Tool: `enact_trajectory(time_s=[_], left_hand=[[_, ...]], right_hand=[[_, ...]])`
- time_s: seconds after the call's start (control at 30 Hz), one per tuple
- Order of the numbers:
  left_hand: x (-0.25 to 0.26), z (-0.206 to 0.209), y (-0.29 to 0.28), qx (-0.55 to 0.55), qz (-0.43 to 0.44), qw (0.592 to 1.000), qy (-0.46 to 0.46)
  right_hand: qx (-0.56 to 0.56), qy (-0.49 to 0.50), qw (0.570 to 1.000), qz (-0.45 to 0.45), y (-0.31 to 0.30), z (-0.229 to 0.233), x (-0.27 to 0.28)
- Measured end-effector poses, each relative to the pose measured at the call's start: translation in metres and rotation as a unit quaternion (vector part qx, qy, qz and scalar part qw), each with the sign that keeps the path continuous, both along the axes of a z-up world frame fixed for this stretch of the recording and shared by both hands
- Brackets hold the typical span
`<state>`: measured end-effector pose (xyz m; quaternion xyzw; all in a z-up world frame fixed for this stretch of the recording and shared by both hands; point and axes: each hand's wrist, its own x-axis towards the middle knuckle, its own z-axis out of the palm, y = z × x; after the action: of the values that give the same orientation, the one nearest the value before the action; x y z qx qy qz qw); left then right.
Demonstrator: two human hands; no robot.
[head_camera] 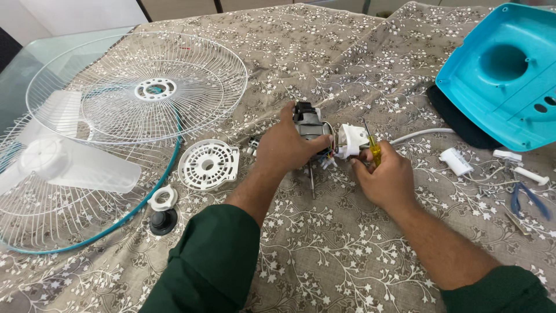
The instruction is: The person disassembles an electric fan on a table. They use a screwdriver to unscrew and remove the speed-control switch panel from the blue fan housing, detach the capacitor and wiring, then unscrew and separate the motor housing to expose the motor windings and shaft.
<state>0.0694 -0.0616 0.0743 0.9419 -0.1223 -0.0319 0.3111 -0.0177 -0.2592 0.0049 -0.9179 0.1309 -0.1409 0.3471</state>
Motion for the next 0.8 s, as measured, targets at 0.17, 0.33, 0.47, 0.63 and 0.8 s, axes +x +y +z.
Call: enact_trajectory(time_s=[0.17, 0.33, 0.47, 0.63, 0.8], left_hand=[[-0.022, -0.007, 0.002, -0.119, -0.011, 0.987, -0.11], [-0.037, -0.009, 0.003, -0.164, -0.048, 0.961, -0.22], [-0.033, -0.003, 0.001, -0.082, -0.131, 0.929, -0.337], [-0.029, -0.002, 0.0, 0.005, -0.209, 0.851, -0.482], [-0.021, -0.02, 0.01, 0.014, -0.24, 0.82, -0.52]], right_hand=[[0.013, -0.058, 0.998, 0.012, -0.003, 0.0, -0.001], [0.098, -0.126, 0.987, 0.028, -0.005, -0.006, -0.003], [0.149, -0.107, 0.983, 0.01, -0.009, -0.016, -0.001], [0.376, -0.202, 0.899, 0.102, -0.02, -0.02, 0.003], [0.515, -0.171, 0.838, 0.06, -0.029, -0.016, 0.002]])
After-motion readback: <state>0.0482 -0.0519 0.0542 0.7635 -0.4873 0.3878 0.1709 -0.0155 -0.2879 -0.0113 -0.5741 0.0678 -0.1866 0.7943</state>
